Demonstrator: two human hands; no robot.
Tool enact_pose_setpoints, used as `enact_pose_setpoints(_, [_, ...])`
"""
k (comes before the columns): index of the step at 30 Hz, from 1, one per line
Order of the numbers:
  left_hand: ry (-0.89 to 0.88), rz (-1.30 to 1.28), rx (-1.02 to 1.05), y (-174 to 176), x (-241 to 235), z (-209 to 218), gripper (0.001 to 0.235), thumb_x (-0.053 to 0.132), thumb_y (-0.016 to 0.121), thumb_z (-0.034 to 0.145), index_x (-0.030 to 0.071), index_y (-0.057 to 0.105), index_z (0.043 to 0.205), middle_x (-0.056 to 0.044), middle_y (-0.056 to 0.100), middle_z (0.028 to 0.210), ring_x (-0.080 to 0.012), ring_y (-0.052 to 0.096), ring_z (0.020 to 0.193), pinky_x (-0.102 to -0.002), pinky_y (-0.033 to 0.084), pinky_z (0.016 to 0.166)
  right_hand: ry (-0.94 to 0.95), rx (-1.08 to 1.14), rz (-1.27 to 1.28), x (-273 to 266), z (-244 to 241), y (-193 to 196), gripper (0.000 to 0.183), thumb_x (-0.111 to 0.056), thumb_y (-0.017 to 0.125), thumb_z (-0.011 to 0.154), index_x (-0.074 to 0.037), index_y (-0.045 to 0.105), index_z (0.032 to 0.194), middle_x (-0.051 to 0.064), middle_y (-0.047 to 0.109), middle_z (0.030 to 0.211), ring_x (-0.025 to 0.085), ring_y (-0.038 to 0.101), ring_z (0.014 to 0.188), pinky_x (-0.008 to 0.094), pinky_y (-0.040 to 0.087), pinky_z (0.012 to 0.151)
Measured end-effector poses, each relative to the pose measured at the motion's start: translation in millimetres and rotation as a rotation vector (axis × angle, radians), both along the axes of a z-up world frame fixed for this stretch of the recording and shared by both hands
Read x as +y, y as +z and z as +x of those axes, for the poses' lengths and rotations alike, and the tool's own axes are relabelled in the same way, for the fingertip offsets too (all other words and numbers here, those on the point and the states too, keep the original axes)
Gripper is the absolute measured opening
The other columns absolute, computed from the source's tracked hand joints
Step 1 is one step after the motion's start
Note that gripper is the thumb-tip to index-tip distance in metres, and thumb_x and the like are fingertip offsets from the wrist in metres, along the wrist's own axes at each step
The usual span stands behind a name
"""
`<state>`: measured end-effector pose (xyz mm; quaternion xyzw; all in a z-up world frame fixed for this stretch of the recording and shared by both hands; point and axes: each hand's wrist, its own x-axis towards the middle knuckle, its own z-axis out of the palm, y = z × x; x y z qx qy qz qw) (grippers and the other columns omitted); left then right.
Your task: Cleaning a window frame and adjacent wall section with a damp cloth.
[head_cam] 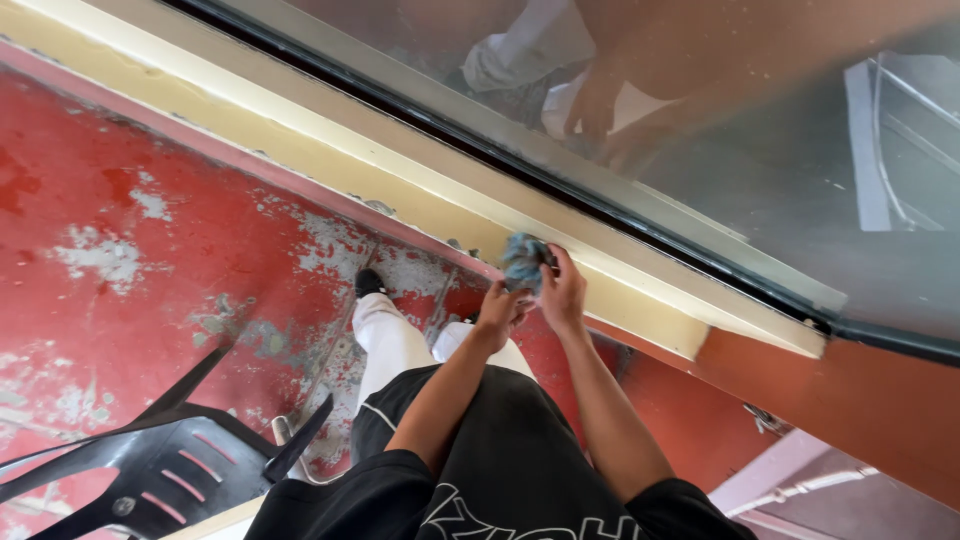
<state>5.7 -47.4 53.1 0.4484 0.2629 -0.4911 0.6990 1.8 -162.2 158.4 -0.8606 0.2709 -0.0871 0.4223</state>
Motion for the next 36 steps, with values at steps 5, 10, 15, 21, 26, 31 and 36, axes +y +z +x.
enact_pose_setpoints(5, [-0.051, 0.322, -0.413, 37.1, 1.2, 16.6, 0.052, 0.022, 0.074, 0.089, 0.004, 0.052, 0.133, -0.013, 0.067, 0.115, -0.0286, 0.067, 0.105, -0.036, 0.051, 0.082, -0.055, -0.012, -0.096, -1.0, -15.8, 2.2, 0.042, -0.013, 0.068, 0.092, -0.005, 0.063, 0.133, 0.019, 0.070, 0.124, 0.035, 0.070, 0.112, 0.044, 0.055, 0.094])
enact_pose_setpoints(10, [-0.013, 0.586, -0.762, 74.8, 24.5, 40.1, 0.059, 0.011, 0.078, 0.081, 0.004, 0.050, 0.132, -0.020, 0.057, 0.120, -0.0374, 0.062, 0.111, -0.041, 0.052, 0.093, 0.005, 0.136, -0.158, 13.9, -19.9, 9.3, 0.061, -0.027, 0.077, 0.089, -0.006, 0.056, 0.142, 0.020, 0.058, 0.140, 0.040, 0.059, 0.126, 0.048, 0.050, 0.103])
enact_pose_setpoints(15, [-0.121, 0.628, -0.868, 119.4, 57.6, 50.8, 0.057, 0.006, 0.068, 0.082, 0.012, 0.050, 0.135, -0.022, 0.043, 0.132, -0.0388, 0.062, 0.108, -0.043, 0.057, 0.093, 0.059, 0.320, -0.226, 37.5, -11.5, 17.8, 0.078, -0.034, 0.075, 0.086, -0.010, 0.043, 0.153, 0.021, 0.043, 0.155, 0.041, 0.050, 0.134, 0.051, 0.042, 0.106])
enact_pose_setpoints(21, [-0.845, 0.523, -1.380, 122.7, 71.6, 47.5, 0.067, 0.014, 0.069, 0.085, 0.017, 0.043, 0.147, -0.010, 0.046, 0.153, -0.0316, 0.045, 0.142, -0.047, 0.039, 0.113, 0.148, 0.300, -0.382, 40.6, -6.5, -12.7, 0.056, -0.020, 0.058, 0.099, -0.008, 0.046, 0.153, 0.022, 0.041, 0.159, 0.041, 0.041, 0.146, 0.052, 0.035, 0.116])
enact_pose_setpoints(26, [-1.117, 0.432, -1.473, 104.8, 77.2, 51.7, 0.085, 0.024, 0.070, 0.084, 0.011, 0.029, 0.158, -0.009, 0.035, 0.162, -0.0271, 0.028, 0.152, -0.045, 0.025, 0.121, 0.145, 0.290, -0.314, 48.7, -1.4, -10.0, 0.056, -0.021, 0.053, 0.101, -0.003, 0.043, 0.153, 0.027, 0.037, 0.161, 0.045, 0.035, 0.147, 0.050, 0.033, 0.117])
enact_pose_setpoints(31, [-1.317, 0.528, -1.581, 92.7, 84.3, 67.0, 0.084, 0.027, 0.068, 0.087, 0.013, 0.027, 0.160, -0.005, 0.035, 0.164, -0.0229, 0.028, 0.153, -0.046, 0.022, 0.123, 0.124, 0.368, -0.384, 65.5, 7.8, -21.1, 0.060, -0.024, 0.055, 0.099, -0.003, 0.042, 0.153, 0.029, 0.033, 0.161, 0.046, 0.033, 0.147, 0.052, 0.031, 0.116])
enact_pose_setpoints(36, [-1.306, 0.527, -1.495, 115.5, 115.7, 107.4, 0.087, 0.034, 0.069, 0.088, 0.015, 0.024, 0.159, -0.004, 0.034, 0.164, -0.0212, 0.028, 0.154, -0.051, 0.019, 0.125, 0.106, 0.492, -0.339, 96.7, 52.8, -12.2, 0.062, -0.030, 0.055, 0.098, -0.011, 0.042, 0.155, 0.026, 0.030, 0.164, 0.042, 0.031, 0.151, 0.051, 0.030, 0.118])
